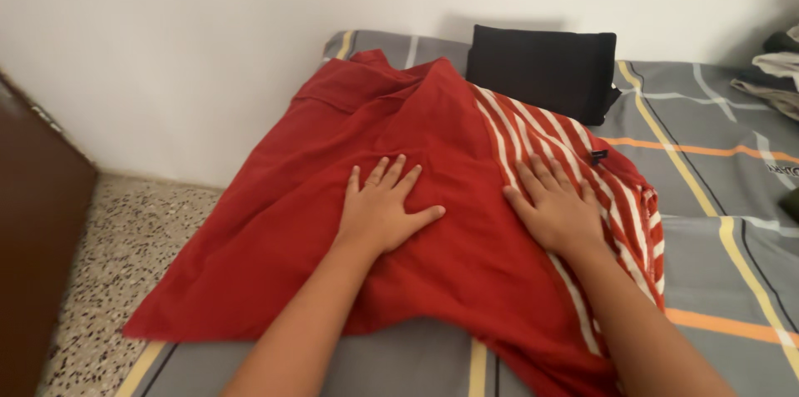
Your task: The person folds a black t-shirt and a red striped t-shirt on a bed. Each shirt is laid flat, sleeves and sides are folded in, then the garment is folded into a compact rectangle and placed on a growing stack.
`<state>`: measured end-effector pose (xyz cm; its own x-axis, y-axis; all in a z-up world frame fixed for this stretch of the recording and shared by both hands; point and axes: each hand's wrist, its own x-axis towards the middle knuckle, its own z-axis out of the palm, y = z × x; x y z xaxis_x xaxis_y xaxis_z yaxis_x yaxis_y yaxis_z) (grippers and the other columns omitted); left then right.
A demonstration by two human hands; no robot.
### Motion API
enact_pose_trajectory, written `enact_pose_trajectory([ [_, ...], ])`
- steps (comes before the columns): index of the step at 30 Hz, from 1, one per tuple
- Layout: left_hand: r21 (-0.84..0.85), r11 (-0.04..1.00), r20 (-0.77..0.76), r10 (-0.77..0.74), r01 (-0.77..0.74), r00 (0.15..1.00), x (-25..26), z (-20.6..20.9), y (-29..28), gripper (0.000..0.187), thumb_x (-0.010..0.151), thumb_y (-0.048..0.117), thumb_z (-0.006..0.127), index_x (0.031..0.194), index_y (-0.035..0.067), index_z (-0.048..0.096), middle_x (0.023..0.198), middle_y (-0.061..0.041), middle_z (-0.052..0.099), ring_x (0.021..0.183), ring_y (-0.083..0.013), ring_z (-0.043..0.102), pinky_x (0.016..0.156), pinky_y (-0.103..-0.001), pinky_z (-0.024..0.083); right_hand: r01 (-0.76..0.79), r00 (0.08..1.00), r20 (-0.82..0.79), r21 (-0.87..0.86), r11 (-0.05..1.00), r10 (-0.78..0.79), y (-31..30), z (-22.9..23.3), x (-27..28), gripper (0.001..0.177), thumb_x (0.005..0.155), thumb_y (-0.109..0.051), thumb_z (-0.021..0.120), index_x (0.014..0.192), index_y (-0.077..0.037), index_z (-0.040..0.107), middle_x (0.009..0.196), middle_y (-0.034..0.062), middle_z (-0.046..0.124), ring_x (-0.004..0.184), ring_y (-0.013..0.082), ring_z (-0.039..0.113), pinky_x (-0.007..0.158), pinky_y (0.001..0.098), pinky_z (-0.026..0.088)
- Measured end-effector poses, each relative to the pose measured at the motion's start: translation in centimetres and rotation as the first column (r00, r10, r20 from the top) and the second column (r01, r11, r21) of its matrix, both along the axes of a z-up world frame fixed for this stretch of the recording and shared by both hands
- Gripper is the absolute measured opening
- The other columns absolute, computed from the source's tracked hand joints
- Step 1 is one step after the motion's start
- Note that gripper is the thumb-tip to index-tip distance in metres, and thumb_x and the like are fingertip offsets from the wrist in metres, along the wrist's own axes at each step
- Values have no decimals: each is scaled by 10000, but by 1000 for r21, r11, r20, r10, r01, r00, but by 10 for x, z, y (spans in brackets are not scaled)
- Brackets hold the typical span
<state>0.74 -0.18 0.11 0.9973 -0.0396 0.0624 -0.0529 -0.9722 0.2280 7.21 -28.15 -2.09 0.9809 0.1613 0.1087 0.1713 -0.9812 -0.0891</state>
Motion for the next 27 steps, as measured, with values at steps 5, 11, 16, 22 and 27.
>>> enact_pose_trajectory([
  [5, -11, 1000, -13, 16, -16, 1000, 46, 5, 0, 900, 850, 792, 423, 1576, 273, 310, 1691, 17, 154, 1560, -186, 97, 1235, -561, -31, -73, 995, 66, 4, 997, 73, 6, 8, 38, 688, 961, -617, 356, 1578, -313, 316, 1684, -32, 202, 1550, 209, 142, 1220, 559, 103],
  [11, 1, 1000, 59, -1, 1, 998, 93, -6, -4, 825, 899, 715, 437, 1562, 234, 347, 1679, 3, 201, 1548, -220, 133, 1207, -608, -9, -141, 978, 158, 18, 990, 137, 3, 3, 67, 659, 967, -598, 384, 1555, -301, 371, 1668, 10, 255, 1528, 232, 197, 1196, 559, 127],
  [16, 19, 1000, 158, 12, -15, 987, 85, -15, -7, 749, 944, 637, 467, 1548, 202, 389, 1665, -20, 267, 1534, -245, 204, 1210, -592, 59, -158, 968, 199, 26, 987, 150, 5, 7, 63, 655, 975, -594, 363, 1560, -300, 378, 1659, 14, 281, 1526, 228, 217, 1186, 557, 150],
  [22, 1, 993, 185, 113, -115, 976, 68, 0, -23, 688, 976, 577, 461, 1550, 205, 389, 1654, -25, 276, 1531, -259, 212, 1223, -575, 77, -69, 987, 142, -10, 998, 70, 15, 18, 50, 640, 988, -556, 353, 1571, -292, 342, 1668, 7, 271, 1533, 250, 217, 1211, 535, 149],
  [27, -14, 977, 144, 212, -212, 966, 36, 7, -44, 686, 973, 533, 464, 1558, 193, 357, 1658, -23, 244, 1525, -273, 174, 1221, -554, 89, -42, 991, 130, 7, 999, 41, 14, 16, 15, 622, 993, -510, 334, 1560, -256, 355, 1650, 3, 280, 1517, 261, 220, 1206, 538, 126],
])
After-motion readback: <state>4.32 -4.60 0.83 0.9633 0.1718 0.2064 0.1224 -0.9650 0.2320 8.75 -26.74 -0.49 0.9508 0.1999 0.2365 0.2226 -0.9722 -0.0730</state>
